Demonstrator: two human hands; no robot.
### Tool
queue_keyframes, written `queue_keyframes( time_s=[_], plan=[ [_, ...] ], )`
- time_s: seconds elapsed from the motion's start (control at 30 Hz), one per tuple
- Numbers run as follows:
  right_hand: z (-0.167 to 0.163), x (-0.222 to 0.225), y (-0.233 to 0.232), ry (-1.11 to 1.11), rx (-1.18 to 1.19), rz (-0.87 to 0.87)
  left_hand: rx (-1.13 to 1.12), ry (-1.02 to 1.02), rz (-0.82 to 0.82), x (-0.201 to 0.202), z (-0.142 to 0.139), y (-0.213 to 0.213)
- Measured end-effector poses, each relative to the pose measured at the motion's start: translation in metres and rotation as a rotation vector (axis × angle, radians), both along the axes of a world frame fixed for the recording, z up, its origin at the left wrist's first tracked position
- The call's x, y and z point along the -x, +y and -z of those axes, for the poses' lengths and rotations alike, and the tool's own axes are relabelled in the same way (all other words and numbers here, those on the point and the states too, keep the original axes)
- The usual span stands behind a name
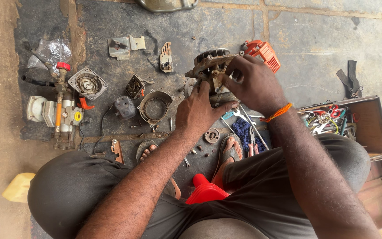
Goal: The person sits on the floor and uses a screwdriver to tighten screws on a small engine block. They hold the engine with one hand and turn the screwdriver with the other, working on multiple fasteners.
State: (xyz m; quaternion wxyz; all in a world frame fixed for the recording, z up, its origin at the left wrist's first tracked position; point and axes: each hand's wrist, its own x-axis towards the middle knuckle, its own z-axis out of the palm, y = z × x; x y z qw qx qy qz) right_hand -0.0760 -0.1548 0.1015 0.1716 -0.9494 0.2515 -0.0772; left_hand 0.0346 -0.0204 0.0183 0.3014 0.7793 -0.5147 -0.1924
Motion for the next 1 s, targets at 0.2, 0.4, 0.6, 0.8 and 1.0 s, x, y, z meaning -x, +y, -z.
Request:
queue_keyframes(
  time_s=[0.2,0.4,0.6,0.8,1.0],
  plan=[
    [-0.002,0.002,0.011,0.018,-0.026,0.078,-0.048,-0.003,0.007,0.000,0.001,0.000],
    [-0.006,0.017,-0.008,0.053,0.042,0.001,-0.114,0.036,0.008,0.001,0.002,-0.002],
    [-0.006,0.026,-0.029,0.117,0.350,0.139,-0.046,0.032,0.002,0.001,0.001,-0.001],
    [0.009,0.011,-0.033,0.040,0.311,0.255,-0.071,0.068,0.017,-0.003,0.001,0.001],
    [0.005,0.011,-0.025,-0.074,0.155,0.144,-0.059,0.021,0.011,-0.003,0.002,-0.001]
  ],
)
